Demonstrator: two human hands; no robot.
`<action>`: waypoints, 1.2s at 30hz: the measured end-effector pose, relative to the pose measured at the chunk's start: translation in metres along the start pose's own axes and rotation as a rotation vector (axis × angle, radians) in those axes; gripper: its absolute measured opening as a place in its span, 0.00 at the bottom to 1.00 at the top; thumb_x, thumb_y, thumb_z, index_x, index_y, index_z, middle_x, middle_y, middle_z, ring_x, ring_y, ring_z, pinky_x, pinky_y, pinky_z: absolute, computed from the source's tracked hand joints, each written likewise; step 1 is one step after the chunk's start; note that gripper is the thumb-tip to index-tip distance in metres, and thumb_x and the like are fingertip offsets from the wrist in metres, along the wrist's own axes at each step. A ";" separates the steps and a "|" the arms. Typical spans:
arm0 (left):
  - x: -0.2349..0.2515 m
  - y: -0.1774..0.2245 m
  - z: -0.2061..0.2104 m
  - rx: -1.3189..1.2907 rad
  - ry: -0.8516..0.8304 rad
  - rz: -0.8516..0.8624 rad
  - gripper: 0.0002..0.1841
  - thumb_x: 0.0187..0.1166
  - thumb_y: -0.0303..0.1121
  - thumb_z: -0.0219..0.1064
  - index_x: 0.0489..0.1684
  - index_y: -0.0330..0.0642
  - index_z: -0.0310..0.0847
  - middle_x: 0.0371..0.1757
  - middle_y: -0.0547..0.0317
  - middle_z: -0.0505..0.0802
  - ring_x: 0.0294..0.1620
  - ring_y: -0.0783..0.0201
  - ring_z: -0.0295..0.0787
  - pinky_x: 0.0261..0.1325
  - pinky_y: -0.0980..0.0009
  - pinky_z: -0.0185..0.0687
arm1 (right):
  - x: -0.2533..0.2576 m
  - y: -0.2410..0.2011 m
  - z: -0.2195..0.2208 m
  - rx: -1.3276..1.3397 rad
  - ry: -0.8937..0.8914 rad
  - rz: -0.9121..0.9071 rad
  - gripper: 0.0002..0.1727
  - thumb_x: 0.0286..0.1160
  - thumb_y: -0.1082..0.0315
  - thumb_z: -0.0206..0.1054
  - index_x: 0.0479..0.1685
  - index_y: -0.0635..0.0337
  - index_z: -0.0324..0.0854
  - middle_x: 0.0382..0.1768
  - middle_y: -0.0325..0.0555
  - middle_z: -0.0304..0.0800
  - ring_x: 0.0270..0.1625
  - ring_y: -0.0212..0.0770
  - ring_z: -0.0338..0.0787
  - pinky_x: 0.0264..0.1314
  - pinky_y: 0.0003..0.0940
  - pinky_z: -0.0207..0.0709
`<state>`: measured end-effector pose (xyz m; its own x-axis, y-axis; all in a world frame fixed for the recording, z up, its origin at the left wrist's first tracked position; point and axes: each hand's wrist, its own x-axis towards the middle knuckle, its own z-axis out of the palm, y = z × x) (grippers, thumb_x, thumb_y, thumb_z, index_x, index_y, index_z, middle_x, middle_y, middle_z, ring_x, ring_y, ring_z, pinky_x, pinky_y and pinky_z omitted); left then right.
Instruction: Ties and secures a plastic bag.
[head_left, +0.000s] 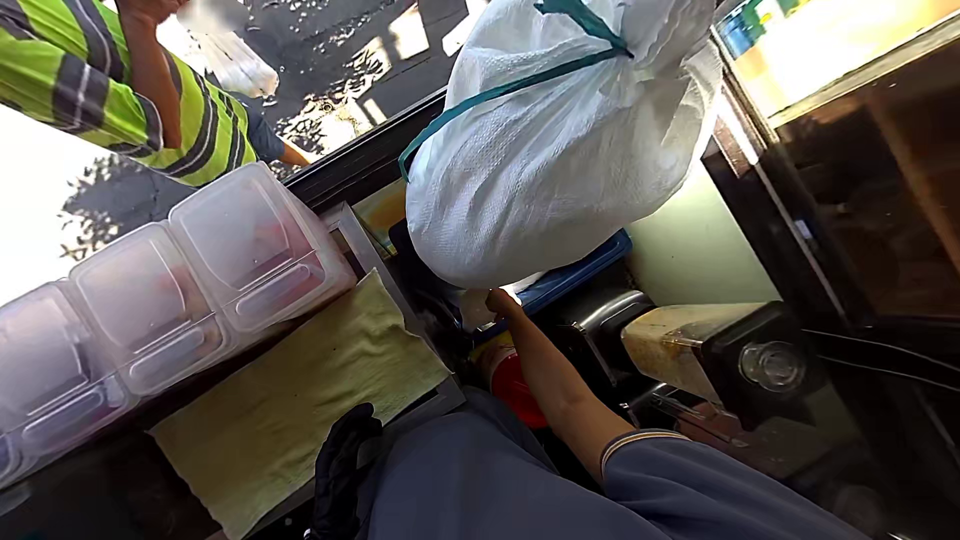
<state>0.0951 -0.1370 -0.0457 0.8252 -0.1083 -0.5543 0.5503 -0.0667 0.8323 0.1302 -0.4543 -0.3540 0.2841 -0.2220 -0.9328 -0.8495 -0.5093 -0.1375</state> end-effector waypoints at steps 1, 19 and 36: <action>0.000 -0.008 -0.006 -0.016 -0.087 0.098 0.13 0.78 0.15 0.47 0.48 0.25 0.78 0.34 0.68 0.94 0.37 0.76 0.91 0.50 0.79 0.86 | -0.022 -0.002 -0.007 0.014 0.049 0.020 0.22 0.84 0.73 0.57 0.72 0.75 0.74 0.70 0.71 0.80 0.69 0.65 0.85 0.69 0.62 0.78; 0.100 -0.013 0.049 0.448 -0.834 0.358 0.55 0.58 0.40 0.83 0.93 0.45 0.53 0.89 0.43 0.65 0.82 0.54 0.72 0.68 0.57 0.83 | -0.251 0.040 -0.004 0.177 0.529 -0.191 0.22 0.86 0.54 0.57 0.74 0.42 0.83 0.57 0.56 0.93 0.61 0.61 0.90 0.64 0.70 0.77; 0.100 0.147 0.192 1.012 -0.335 1.091 0.25 0.80 0.43 0.67 0.76 0.48 0.80 0.80 0.34 0.76 0.80 0.27 0.69 0.71 0.32 0.72 | -0.317 0.054 0.014 1.167 1.012 -0.777 0.13 0.79 0.57 0.69 0.41 0.59 0.87 0.27 0.31 0.87 0.26 0.21 0.80 0.32 0.18 0.76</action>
<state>0.2344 -0.3478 0.0223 0.6156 -0.7556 0.2239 -0.7191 -0.4224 0.5518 -0.0115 -0.3998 -0.0707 0.5064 -0.8615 -0.0365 -0.1074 -0.0210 -0.9940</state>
